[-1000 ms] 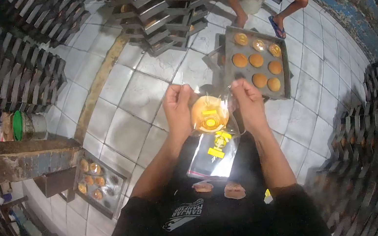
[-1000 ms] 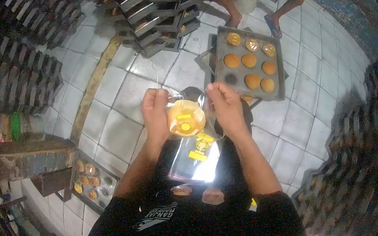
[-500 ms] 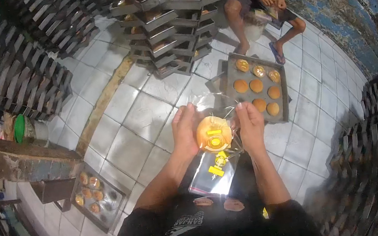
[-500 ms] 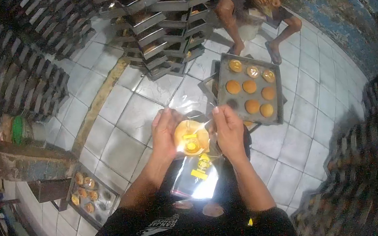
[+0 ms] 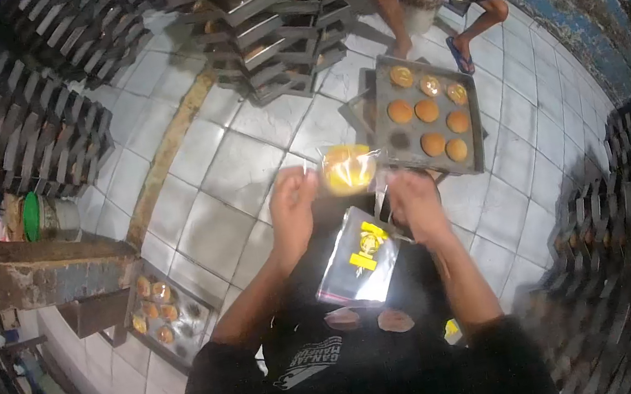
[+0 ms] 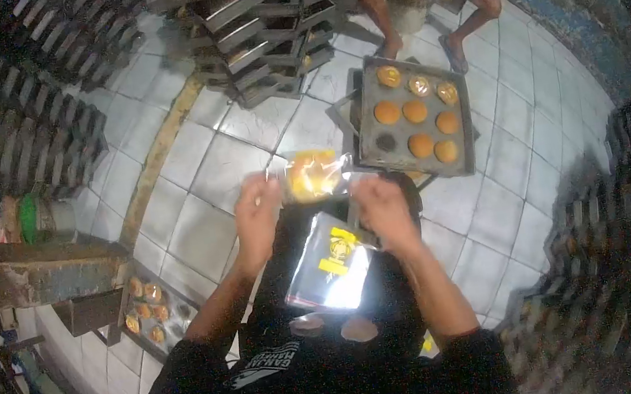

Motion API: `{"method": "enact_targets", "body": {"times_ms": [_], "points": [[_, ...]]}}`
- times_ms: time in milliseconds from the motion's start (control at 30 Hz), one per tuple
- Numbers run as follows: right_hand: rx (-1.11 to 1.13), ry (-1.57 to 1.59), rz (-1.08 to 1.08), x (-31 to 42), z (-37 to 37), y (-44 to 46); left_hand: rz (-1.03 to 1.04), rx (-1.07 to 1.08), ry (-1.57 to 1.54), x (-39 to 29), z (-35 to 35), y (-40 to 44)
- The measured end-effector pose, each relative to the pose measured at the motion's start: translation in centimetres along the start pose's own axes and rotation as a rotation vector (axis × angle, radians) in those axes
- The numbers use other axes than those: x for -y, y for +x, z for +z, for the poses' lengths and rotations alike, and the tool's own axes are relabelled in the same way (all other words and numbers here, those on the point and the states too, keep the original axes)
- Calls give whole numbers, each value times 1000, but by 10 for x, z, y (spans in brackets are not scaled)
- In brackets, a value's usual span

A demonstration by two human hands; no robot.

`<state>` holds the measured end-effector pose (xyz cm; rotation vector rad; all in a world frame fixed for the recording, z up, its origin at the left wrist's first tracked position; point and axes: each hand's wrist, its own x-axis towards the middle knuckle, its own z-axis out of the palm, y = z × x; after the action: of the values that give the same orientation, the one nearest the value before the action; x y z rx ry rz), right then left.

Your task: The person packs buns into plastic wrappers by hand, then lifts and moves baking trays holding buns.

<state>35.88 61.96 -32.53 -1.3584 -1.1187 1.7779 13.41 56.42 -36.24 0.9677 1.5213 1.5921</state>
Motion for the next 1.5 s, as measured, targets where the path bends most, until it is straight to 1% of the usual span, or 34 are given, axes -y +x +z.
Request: {"method": "enact_targets", "body": {"times_ms": [33, 67, 100, 167, 200, 233, 267, 300, 367, 433, 467, 500, 567, 600, 633, 700, 733, 767, 800, 833, 900, 933, 1033, 1100, 1133, 1167, 1233, 1300, 1333, 1367, 1400, 1433, 1467, 1500], "points": [[-70, -98, 41, -21, 5, -5, -178, 74, -105, 16, -4, -4], [-23, -3, 108, -50, 4, -6, -381, 83, -159, 28, -6, -8], [26, 93, 180, -75, 2, -6, -402, 79, -157, 28, -6, -9], [52, 134, 192, -85, 5, -15, -461, 150, -346, 17, -3, -3], [-57, 206, 53, -70, 21, -24, -394, 129, -426, 6, 5, 1], [-173, 275, -102, -52, 29, -30, -401, 140, -421, 9, 9, 4], [-78, 332, -110, -40, 26, -35, -188, 245, -324, 13, 15, 9], [-104, 340, -114, -28, 22, -36, 22, 353, -231, 16, 23, 12], [-130, 69, -218, -8, 13, -25, 20, 438, -261, 12, 40, 14], [-325, -148, -380, -27, -23, 17, -145, 242, -218, -17, 59, 13], [-425, -416, -383, -26, -42, 33, -118, 255, -76, -11, 54, 12], [-436, -415, -395, -39, -60, 45, -106, 264, -80, -12, 49, 7], [-634, -1028, -634, -64, -89, 68, 160, 471, 275, -16, 32, -10], [-491, -850, -415, -54, -91, 57, 245, 546, 441, -16, 20, -21], [-459, -843, -418, -50, -90, 43, 232, 522, 459, -14, 13, -31], [-177, -777, -379, -47, -82, 8, 684, 530, 977, -8, -5, -51], [-70, -838, -489, -41, -71, -15, 605, 550, 1027, -5, -11, -61], [29, -902, -598, -32, -58, -38, 604, 567, 1029, -2, -15, -62], [85, -856, -714, -26, -45, -54, 713, 604, 874, 2, -20, -59], [69, -854, -703, -24, -36, -67, 814, 638, 712, 6, -21, -58], [124, -1008, -657, -26, -25, -86, 874, 688, 748, 3, -16, -64], [58, -1105, -670, -35, -25, -86, 752, 594, 836, -8, -10, -69], [-11, -1136, -622, -36, -27, -89, 686, 493, 997, 9, -16, -67], [-44, -1137, -632, -33, -21, -91, 809, 682, 814, 18, -22, -59], [-21, -1130, -657, -29, -19, -93, 842, 705, 668, 19, -23, -60], [0, -1123, -675, -27, -19, -95, 831, 707, 663, 20, -26, -65], [51, -1083, -777, -23, -26, -97, 774, 687, 483, -15, -18, -80], [189, -1033, -743, 14, -34, -110, 260, 647, 537, -34, -6, -90], [181, -1042, -732, 18, -44, -100, 21, 822, 405, -40, -4, -77], [275, -789, -630, 21, -61, -89, -225, 991, 269, -44, -2, -64], [359, -527, -515, 21, -82, -78, -230, 1065, 333, -47, -1, -52], [402, -155, -197, -9, -124, -49, -249, 1088, 327, -46, 0, -45], [291, 275, -45, -50, -165, -12, -425, 934, 173, -44, 4, -34], [94, 426, 2, -90, -192, 24, -584, 763, 23, -41, 12, -21]]}}
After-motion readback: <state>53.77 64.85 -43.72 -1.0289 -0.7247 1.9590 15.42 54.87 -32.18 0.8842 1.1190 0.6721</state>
